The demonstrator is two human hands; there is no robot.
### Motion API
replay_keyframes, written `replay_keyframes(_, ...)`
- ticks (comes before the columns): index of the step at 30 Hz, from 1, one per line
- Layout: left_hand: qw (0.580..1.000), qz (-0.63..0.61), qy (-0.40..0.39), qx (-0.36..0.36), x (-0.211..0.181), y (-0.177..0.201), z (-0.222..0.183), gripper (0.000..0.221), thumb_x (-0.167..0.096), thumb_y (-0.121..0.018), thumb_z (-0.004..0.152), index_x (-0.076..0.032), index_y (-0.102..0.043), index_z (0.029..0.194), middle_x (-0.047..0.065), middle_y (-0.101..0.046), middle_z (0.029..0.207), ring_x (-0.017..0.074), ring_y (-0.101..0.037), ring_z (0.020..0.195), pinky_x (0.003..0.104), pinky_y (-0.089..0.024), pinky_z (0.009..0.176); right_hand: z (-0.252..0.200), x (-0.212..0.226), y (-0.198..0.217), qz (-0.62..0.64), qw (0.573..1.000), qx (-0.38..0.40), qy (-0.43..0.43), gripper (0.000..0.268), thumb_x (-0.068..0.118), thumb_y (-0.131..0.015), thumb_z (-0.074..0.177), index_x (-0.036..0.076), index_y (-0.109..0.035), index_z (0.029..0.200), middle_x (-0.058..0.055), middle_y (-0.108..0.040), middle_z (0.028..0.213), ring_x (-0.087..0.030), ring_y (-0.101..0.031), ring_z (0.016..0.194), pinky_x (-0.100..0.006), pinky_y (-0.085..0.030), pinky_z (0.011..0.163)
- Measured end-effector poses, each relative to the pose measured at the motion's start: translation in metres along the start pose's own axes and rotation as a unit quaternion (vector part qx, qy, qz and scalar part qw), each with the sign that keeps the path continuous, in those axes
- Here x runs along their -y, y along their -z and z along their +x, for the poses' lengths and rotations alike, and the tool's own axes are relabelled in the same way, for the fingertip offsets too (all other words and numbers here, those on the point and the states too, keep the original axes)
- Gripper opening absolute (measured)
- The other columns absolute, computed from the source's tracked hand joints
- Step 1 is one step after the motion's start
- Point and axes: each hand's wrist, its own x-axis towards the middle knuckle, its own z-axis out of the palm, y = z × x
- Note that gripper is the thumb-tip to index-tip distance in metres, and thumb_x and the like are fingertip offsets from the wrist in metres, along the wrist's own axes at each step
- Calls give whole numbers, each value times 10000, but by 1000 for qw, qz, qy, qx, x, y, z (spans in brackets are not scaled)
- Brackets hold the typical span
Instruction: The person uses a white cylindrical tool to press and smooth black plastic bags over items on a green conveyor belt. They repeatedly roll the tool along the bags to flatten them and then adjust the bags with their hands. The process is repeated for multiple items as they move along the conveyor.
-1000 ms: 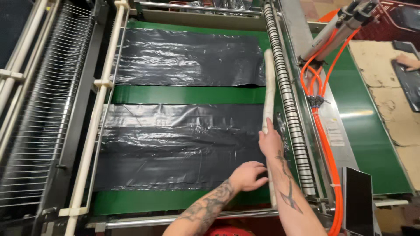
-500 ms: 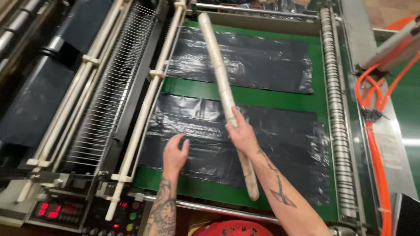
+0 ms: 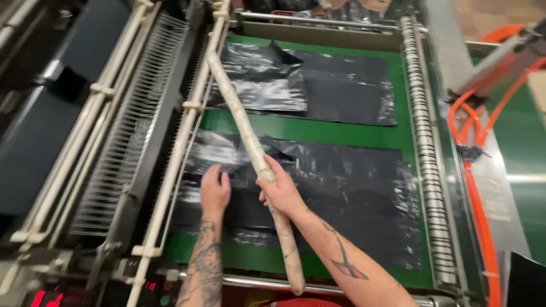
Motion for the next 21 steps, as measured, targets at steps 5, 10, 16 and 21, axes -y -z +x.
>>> replay_keyframes(5,990,6,-68,125,-109,-141,-44,373,-411,-658,896,-127,-744,1122,109,-734,1108,299,-664,1130,471,-468,1003,5,-40,69,-22,982,-187,-22,696,167,-662,934,155,-403,1580,-417,-553,1333,-412,-717,983,-398,-648,610)
replay_keyframes(10,945,-82,-71,309,-302,-149,-117,356,-326,-509,953,-132,-679,1198,109,-641,1215,322,-570,1200,506,-402,1043,-41,-84,202,-296,891,-286,-193,358,470,-568,944,274,-631,1236,-182,-740,1093,-352,-678,1132,-479,-529,992)
replay_keyframes(16,859,-146,-225,436,-321,-175,-156,487,-437,-519,938,-169,-642,1326,125,-582,1411,324,-503,1396,531,-376,1141,-65,-102,277,-396,839,-336,-161,666,342,-591,980,260,-374,1605,-330,-664,1243,-448,-639,1193,-551,-507,1027)
replay_keyframes(21,888,-224,-190,353,-260,-131,-107,403,-341,-653,891,-85,-712,1196,164,-673,1240,330,-628,1252,432,-471,1076,-56,-87,247,-387,855,-327,-110,668,324,-618,973,225,-394,1594,-359,-643,1262,-473,-624,1201,-566,-476,1057)
